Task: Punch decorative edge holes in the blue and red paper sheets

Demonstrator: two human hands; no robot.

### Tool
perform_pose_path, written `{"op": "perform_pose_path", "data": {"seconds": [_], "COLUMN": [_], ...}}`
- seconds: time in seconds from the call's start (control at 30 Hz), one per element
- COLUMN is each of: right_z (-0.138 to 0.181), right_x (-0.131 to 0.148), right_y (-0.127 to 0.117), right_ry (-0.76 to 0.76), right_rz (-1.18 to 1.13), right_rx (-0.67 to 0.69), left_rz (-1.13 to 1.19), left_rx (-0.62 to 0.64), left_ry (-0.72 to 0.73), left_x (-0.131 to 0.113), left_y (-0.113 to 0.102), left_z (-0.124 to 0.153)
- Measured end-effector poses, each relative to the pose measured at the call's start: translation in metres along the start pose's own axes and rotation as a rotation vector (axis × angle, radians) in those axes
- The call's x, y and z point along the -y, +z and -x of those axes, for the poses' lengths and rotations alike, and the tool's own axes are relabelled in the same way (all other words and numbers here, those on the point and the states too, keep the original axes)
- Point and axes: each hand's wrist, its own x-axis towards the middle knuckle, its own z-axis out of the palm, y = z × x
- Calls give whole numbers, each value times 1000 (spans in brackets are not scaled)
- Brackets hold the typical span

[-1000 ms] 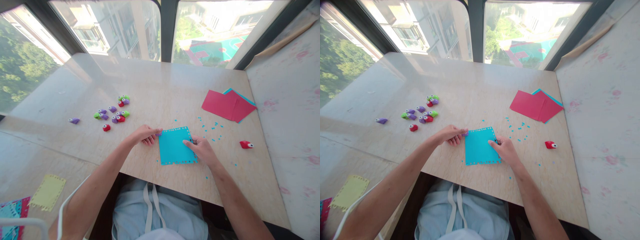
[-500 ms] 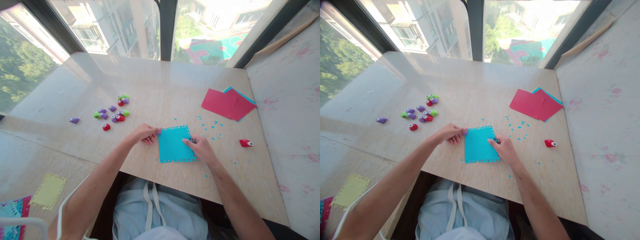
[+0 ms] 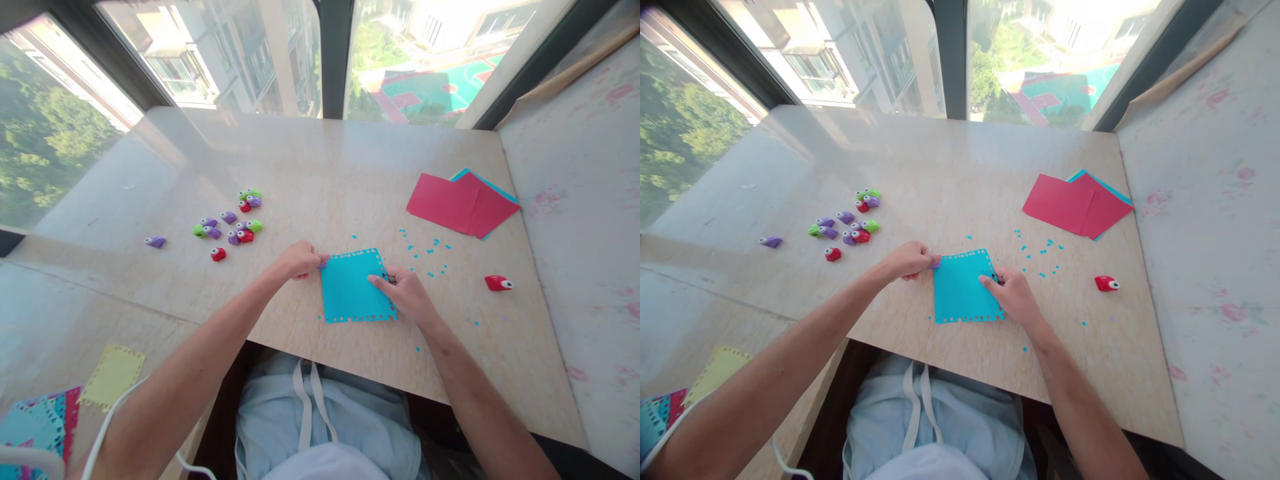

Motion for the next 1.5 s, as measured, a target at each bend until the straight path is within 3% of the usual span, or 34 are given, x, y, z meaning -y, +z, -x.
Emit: {"op": "perform_pose_path", "data": {"seconds": [0.7, 0.9, 1.03, 1.13, 1.33, 1.5], "right_z": [-4, -6, -7, -8, -10, -9], "right_x": [2, -1, -2, -3, -5, -5], "right_y": [1, 0, 0, 1, 2, 2], "right_ry": [-116, -161, -181, -199, -201, -201], "right_rz": [101, 115, 139, 153, 182, 166], "right_rx": [-44, -46, -47, -44, -68, -70], "left_rz": [-59, 110, 495, 699, 743, 680], "left_rx": [-19, 28, 97, 36, -7, -63], "left_ry": [-91, -122, -130, -150, -127, -70], "left_x": [-19, -15, 5, 19, 25, 23], "left_y": [-3, -11, -18, -23, -24, -14], "left_z": [6, 9, 7, 3, 0, -5]}}
